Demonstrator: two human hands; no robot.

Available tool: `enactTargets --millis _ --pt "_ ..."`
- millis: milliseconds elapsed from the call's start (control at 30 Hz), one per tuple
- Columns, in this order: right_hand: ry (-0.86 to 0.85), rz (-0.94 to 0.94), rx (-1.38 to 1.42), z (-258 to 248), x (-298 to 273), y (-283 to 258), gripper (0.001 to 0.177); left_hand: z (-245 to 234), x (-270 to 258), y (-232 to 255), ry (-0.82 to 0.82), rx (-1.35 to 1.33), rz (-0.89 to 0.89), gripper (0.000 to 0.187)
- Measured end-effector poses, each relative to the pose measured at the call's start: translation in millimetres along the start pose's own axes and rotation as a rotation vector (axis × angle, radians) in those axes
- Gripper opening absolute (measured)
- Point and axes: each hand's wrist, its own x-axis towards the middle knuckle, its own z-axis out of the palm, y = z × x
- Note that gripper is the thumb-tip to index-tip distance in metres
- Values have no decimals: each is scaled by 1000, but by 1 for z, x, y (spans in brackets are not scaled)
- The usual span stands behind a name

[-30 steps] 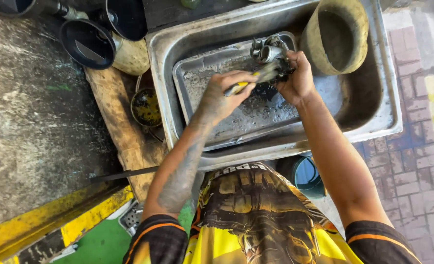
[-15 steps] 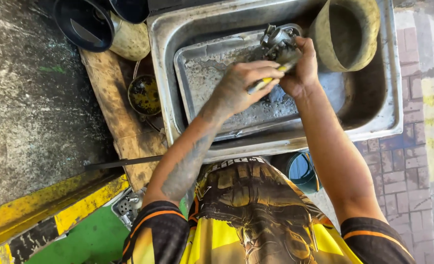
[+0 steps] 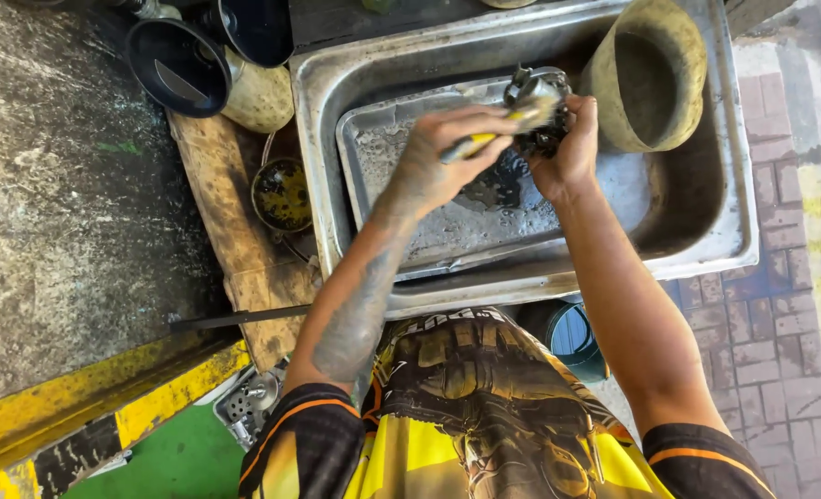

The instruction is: Cleaning a motorcycle carburetor assembly using a brush and cleaning solution in a wash basin.

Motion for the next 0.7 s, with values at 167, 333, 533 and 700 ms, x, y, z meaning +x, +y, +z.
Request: enactTargets --millis 167,333,533,700 --pt "224 16 2 23 -24 -13 80 -13 -15 -25 -104 198 -107 19" --pt "171 -21 -25 3 -7 3 38 8 -11 -9 -24 55 66 26" --pt "154 -62 -18 -4 -10 -2 50 -2 -9 -13 -19 9 30 20" --pt "136 -57 20 -35 -2 -14 37 -10 0 -56 -90 206 -67 19"
